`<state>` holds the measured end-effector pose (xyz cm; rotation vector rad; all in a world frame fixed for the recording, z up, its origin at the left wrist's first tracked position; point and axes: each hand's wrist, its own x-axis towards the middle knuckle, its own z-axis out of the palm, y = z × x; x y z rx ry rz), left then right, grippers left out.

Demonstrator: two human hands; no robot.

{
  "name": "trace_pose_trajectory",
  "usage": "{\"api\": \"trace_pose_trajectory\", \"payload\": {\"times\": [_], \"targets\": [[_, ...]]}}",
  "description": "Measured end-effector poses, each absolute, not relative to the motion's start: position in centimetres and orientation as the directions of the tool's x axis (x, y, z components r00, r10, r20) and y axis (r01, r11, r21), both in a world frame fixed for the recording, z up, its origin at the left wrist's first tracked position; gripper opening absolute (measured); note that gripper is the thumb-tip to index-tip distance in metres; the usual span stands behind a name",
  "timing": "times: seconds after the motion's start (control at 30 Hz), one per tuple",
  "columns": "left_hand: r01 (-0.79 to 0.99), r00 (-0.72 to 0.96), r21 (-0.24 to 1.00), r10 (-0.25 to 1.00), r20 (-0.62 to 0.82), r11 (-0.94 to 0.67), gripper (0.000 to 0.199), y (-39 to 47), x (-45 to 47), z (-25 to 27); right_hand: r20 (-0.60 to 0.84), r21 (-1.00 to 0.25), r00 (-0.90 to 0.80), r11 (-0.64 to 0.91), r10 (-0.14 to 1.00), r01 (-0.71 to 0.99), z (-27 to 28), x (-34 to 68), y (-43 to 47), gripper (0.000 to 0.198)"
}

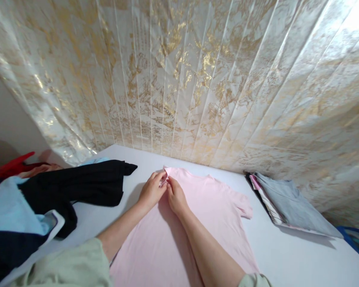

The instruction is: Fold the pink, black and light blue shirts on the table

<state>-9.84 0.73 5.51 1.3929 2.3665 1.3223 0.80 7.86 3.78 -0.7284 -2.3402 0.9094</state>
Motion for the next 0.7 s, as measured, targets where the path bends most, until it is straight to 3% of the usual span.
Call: {"api": "trace_pose_trajectory", "payload": {"times": [0.17, 0.3, 0.43, 0.57, 0.7], "targets": [[0.731, -0.558, 0.637, 0.753, 0.349, 0.247, 0.024, -0.1, -8.7, 4.7, 0.222, -0.863, -0.564, 0.43, 0.796, 0.267, 3.7, 1.0, 9.5, 0.049], [0.774, -0.582, 0.527, 0.722, 0.374, 0.35, 0.029, -0.3, -9.4, 5.0, 0.268, -0.836, -0.597, 0.491, 0.756, 0.246, 3.6, 1.1, 9.7, 0.051], [0.791, -0.598, 0.397, 0.729, 0.333, 0.467, 0.032, -0.4, -9.8, 4.7, 0.311, -0.794, -0.639, 0.562, 0.703, 0.232, 3.3, 1.0, 9.7, 0.04], [0.795, -0.592, 0.36, 0.754, 0.284, 0.489, 0.033, -0.6, -9.7, 4.3, 0.318, -0.78, -0.647, 0.58, 0.693, 0.237, 2.9, 1.1, 9.7, 0.031], [0.787, -0.605, 0.35, 0.744, 0.282, 0.507, 0.035, -0.5, -9.6, 4.2, 0.252, -0.825, -0.59, 0.489, 0.767, 0.284, 3.3, 0.2, 10.3, 0.031]]}}
